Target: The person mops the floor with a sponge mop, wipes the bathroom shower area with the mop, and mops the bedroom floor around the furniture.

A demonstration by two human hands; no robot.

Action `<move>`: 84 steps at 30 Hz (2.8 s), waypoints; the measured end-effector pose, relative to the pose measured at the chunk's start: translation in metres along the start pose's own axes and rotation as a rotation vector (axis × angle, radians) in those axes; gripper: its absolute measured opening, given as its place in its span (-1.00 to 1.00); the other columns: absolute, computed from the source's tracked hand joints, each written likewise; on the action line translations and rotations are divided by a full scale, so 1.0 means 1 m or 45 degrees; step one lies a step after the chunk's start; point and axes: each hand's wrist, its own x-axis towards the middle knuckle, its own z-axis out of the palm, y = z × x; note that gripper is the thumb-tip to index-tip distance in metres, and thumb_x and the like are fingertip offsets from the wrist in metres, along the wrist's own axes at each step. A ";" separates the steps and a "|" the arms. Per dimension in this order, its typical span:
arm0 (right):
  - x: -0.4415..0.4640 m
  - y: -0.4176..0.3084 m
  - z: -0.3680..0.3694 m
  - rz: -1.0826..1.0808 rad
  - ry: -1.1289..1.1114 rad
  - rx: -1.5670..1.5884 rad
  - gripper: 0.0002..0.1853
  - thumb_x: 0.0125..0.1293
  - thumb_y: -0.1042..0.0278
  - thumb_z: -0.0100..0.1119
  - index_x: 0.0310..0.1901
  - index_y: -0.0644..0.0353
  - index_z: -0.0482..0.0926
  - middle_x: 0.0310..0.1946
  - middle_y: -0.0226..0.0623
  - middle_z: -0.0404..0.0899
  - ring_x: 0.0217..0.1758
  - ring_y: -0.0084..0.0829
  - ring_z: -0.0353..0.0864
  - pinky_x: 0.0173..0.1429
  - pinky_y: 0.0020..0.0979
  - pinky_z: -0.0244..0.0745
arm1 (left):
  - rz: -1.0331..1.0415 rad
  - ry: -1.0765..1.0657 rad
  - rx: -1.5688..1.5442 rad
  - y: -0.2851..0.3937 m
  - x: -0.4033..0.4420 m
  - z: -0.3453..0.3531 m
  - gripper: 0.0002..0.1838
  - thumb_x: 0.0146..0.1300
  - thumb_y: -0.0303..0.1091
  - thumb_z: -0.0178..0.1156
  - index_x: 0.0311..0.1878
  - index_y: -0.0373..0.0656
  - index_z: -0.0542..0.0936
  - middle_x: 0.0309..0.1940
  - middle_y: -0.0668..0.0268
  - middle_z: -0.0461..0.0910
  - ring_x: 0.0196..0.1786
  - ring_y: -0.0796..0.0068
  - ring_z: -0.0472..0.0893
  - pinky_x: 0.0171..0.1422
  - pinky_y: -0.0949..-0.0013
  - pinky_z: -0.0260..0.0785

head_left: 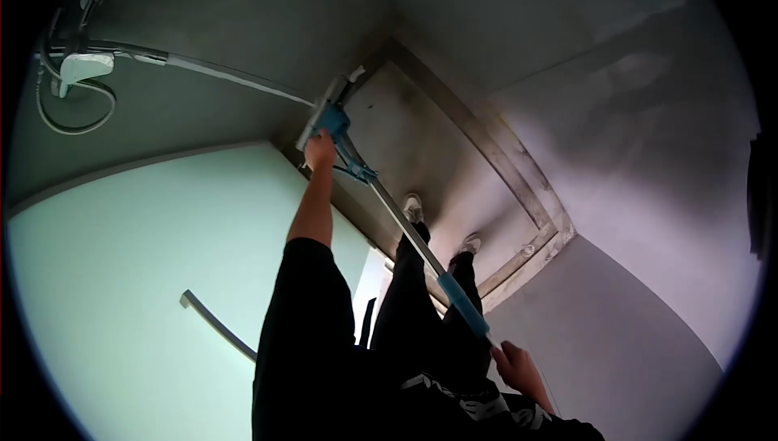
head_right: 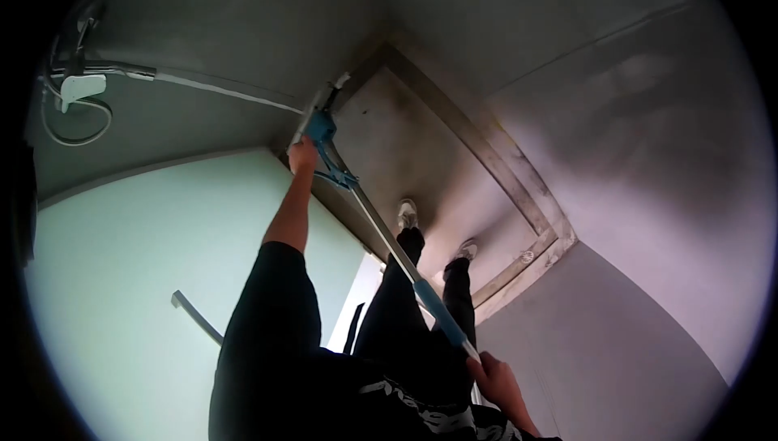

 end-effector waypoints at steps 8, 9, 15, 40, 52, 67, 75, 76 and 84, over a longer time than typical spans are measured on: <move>-0.094 0.055 -0.021 0.011 -0.115 0.943 -0.88 0.11 0.41 -0.07 -0.35 0.25 0.39 -0.39 -0.18 0.47 -0.31 -0.27 0.45 -0.15 -0.33 0.35 | 0.229 -0.246 0.033 -0.041 0.020 0.015 -0.51 0.10 -0.02 -0.17 -0.56 -0.31 0.50 -0.56 0.00 0.50 -0.48 0.00 0.46 -0.40 0.03 0.20; -0.105 0.054 -0.021 0.153 -0.157 0.777 -0.88 0.11 0.41 -0.06 -0.34 0.25 0.39 -0.39 -0.18 0.47 -0.30 -0.26 0.45 -0.15 -0.33 0.35 | 0.317 -0.280 0.057 -0.042 0.020 0.019 -0.52 0.09 -0.03 -0.16 -0.57 -0.31 0.49 -0.59 0.02 0.49 -0.51 0.04 0.45 -0.42 0.05 0.18; -0.097 0.051 0.007 0.283 -0.145 0.575 -0.84 0.09 0.40 -0.03 -0.30 0.25 0.38 -0.35 -0.17 0.46 -0.26 -0.24 0.44 -0.11 -0.31 0.33 | 0.200 -0.459 -0.219 -0.044 0.014 0.033 -0.57 0.08 -0.05 -0.10 -0.44 -0.31 0.48 -0.60 0.05 0.47 -0.62 0.17 0.44 -0.47 0.13 0.21; -0.067 0.027 0.041 0.202 0.024 0.425 -0.63 0.01 0.36 0.11 -0.12 0.25 0.35 -0.18 -0.11 0.43 -0.07 -0.15 0.40 0.04 -0.23 0.26 | 0.043 -0.505 -0.282 -0.028 0.003 0.031 -0.59 0.11 -0.07 -0.15 -0.52 -0.26 0.45 -0.68 0.15 0.37 -0.68 0.31 0.36 -0.55 0.19 0.16; -0.032 0.029 -0.011 -0.226 0.718 -0.337 -0.41 -0.13 0.32 0.26 0.00 0.24 0.30 0.03 -0.03 0.28 0.14 -0.09 0.23 0.18 -0.15 0.10 | 0.182 -0.587 -0.162 -0.043 0.015 0.030 -0.65 0.14 -0.17 -0.14 -0.53 -0.24 0.45 -0.74 0.11 0.36 -0.67 0.19 0.39 -0.54 0.12 0.17; -0.006 0.053 0.053 0.080 -0.445 0.719 -0.67 0.27 0.13 -0.09 -0.28 0.31 0.39 -0.46 -0.38 0.42 -0.30 -0.61 0.33 -0.20 -0.53 0.25 | 0.107 0.206 -0.004 -0.005 -0.073 -0.038 -0.48 0.10 -0.01 -0.20 -0.50 -0.31 0.55 -0.48 -0.06 0.51 -0.35 -0.11 0.50 -0.20 0.00 0.29; -0.026 0.042 0.012 -0.110 -0.275 0.188 -0.68 0.20 0.15 0.00 -0.34 0.32 0.40 -0.67 -0.37 0.39 -0.63 -0.58 0.32 -0.55 -0.45 0.24 | -0.108 0.185 -0.263 -0.063 0.012 -0.036 -0.49 0.12 -0.05 -0.18 -0.47 -0.37 0.53 -0.48 -0.17 0.47 -0.31 -0.15 0.47 -0.23 0.01 0.26; -0.034 0.046 0.007 -0.130 -0.271 0.000 -0.69 0.20 0.16 -0.01 -0.35 0.32 0.41 -0.65 -0.40 0.39 -0.59 -0.62 0.32 -0.52 -0.48 0.24 | -0.189 0.174 -0.389 -0.074 0.035 -0.029 -0.49 0.12 -0.05 -0.18 -0.47 -0.38 0.53 -0.47 -0.17 0.47 -0.29 -0.16 0.46 -0.20 0.01 0.24; -0.097 0.115 0.000 0.182 -0.354 0.799 -0.51 0.21 0.18 -0.05 0.10 0.32 0.26 -0.10 -0.12 0.43 -0.08 -0.36 0.40 -0.01 -0.34 0.30 | 0.135 0.094 0.040 -0.043 0.046 0.009 -0.51 0.05 -0.02 -0.15 -0.45 -0.32 0.55 -0.43 -0.10 0.51 -0.20 -0.07 0.48 -0.08 0.05 0.26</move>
